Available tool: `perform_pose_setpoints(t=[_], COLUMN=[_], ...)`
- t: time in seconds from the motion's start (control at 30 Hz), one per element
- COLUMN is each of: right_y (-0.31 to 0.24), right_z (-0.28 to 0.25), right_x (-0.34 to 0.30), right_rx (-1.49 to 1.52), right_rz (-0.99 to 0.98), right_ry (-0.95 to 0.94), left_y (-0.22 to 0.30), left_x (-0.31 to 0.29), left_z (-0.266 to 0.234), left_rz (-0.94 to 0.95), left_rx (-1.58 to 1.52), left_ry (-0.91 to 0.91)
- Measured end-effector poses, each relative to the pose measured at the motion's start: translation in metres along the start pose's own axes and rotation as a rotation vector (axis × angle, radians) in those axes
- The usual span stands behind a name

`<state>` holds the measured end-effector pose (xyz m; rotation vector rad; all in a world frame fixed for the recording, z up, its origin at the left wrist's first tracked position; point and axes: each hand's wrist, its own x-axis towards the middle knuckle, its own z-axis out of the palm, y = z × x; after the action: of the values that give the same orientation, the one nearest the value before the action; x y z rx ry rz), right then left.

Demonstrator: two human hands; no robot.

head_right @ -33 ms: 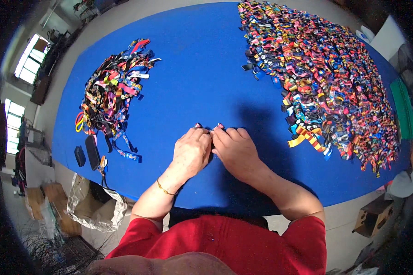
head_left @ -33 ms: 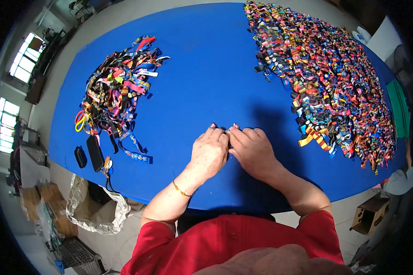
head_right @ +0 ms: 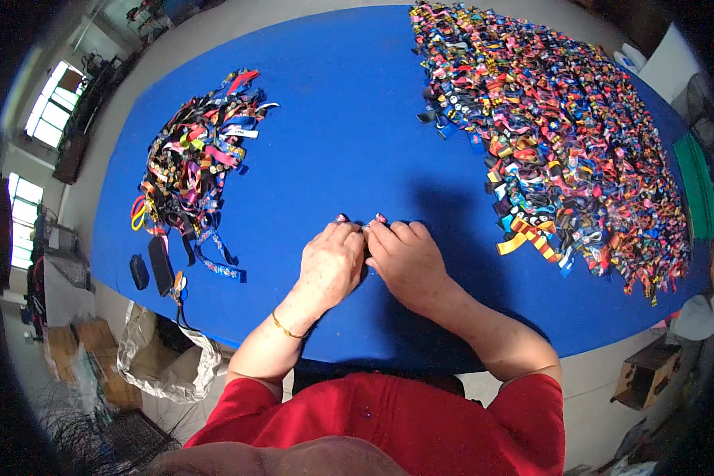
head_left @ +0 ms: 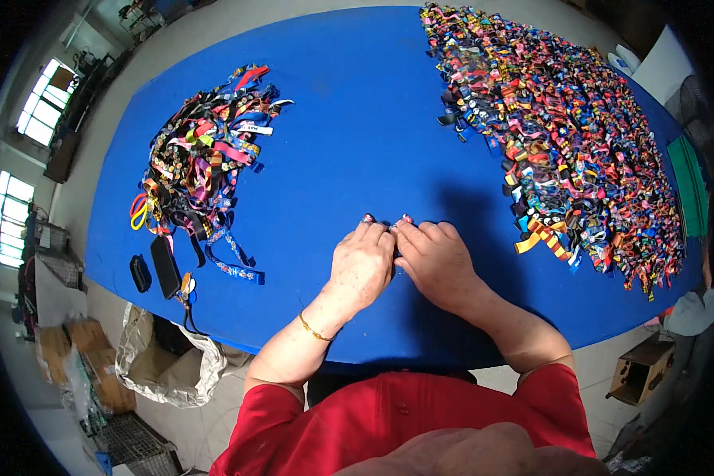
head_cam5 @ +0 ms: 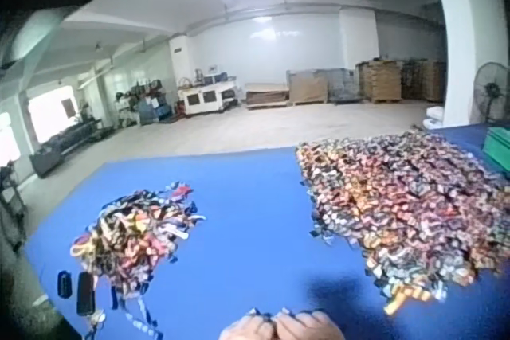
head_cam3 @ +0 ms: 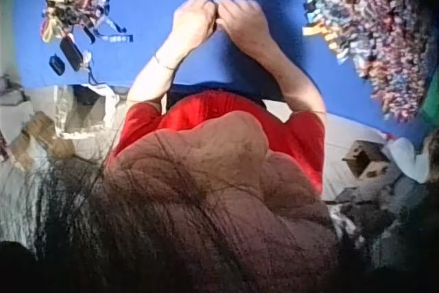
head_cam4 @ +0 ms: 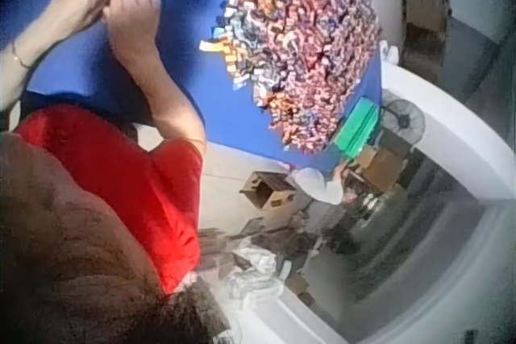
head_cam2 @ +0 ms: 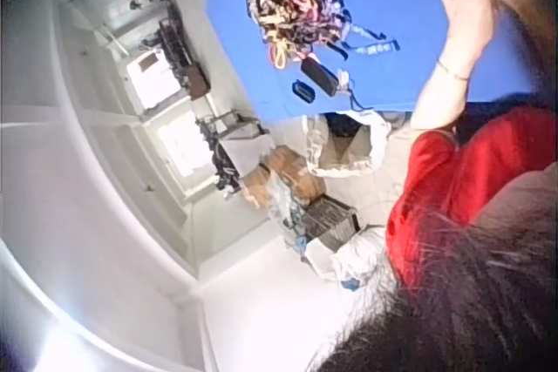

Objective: The person folds a patterned ribbon strip into a bow by hand and places it onto a pile of bows. The person then takes another ribbon strip from a pile, flattens it across the table, and folds it.

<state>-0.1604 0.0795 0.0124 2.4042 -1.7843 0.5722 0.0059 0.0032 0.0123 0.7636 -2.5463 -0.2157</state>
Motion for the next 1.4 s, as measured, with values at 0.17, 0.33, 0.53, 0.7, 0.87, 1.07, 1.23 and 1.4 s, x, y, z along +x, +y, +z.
perform_pose_setpoints(t=[0.17, 0.33, 0.53, 0.7, 0.87, 1.07, 1.23, 1.4], right_y=[-0.001, -0.001, 0.001, 0.002, -0.001, -0.005, -0.002, 0.0], right_z=[0.0, 0.004, 0.0, 0.0, 0.0, -0.001, 0.001, 0.003], right_x=[-0.002, -0.002, 0.0, 0.0, 0.002, 0.001, 0.003, 0.002], right_rx=[0.038, 0.065, 0.072, 0.005, -0.001, 0.011, -0.005, 0.01], right_rz=[-0.007, -0.021, -0.038, -0.047, -0.045, -0.013, -0.04, -0.061], right_ry=[0.03, 0.059, 0.064, 0.109, 0.077, 0.028, 0.08, 0.131], left_y=[-0.004, -0.006, -0.017, -0.027, -0.044, -0.054, -0.057, -0.039], left_x=[0.0, 0.0, -0.001, 0.001, -0.003, -0.005, -0.005, 0.007], left_z=[0.001, -0.002, -0.006, -0.021, -0.041, -0.051, -0.039, -0.04], left_rz=[-0.003, -0.033, -0.153, -0.407, -0.538, -0.548, -0.52, -0.577], left_rx=[-0.022, -0.06, -0.077, -0.154, -0.158, -0.115, -0.025, -0.185], left_ry=[0.021, 0.026, -0.054, -0.228, -0.378, -0.459, -0.244, -0.091])
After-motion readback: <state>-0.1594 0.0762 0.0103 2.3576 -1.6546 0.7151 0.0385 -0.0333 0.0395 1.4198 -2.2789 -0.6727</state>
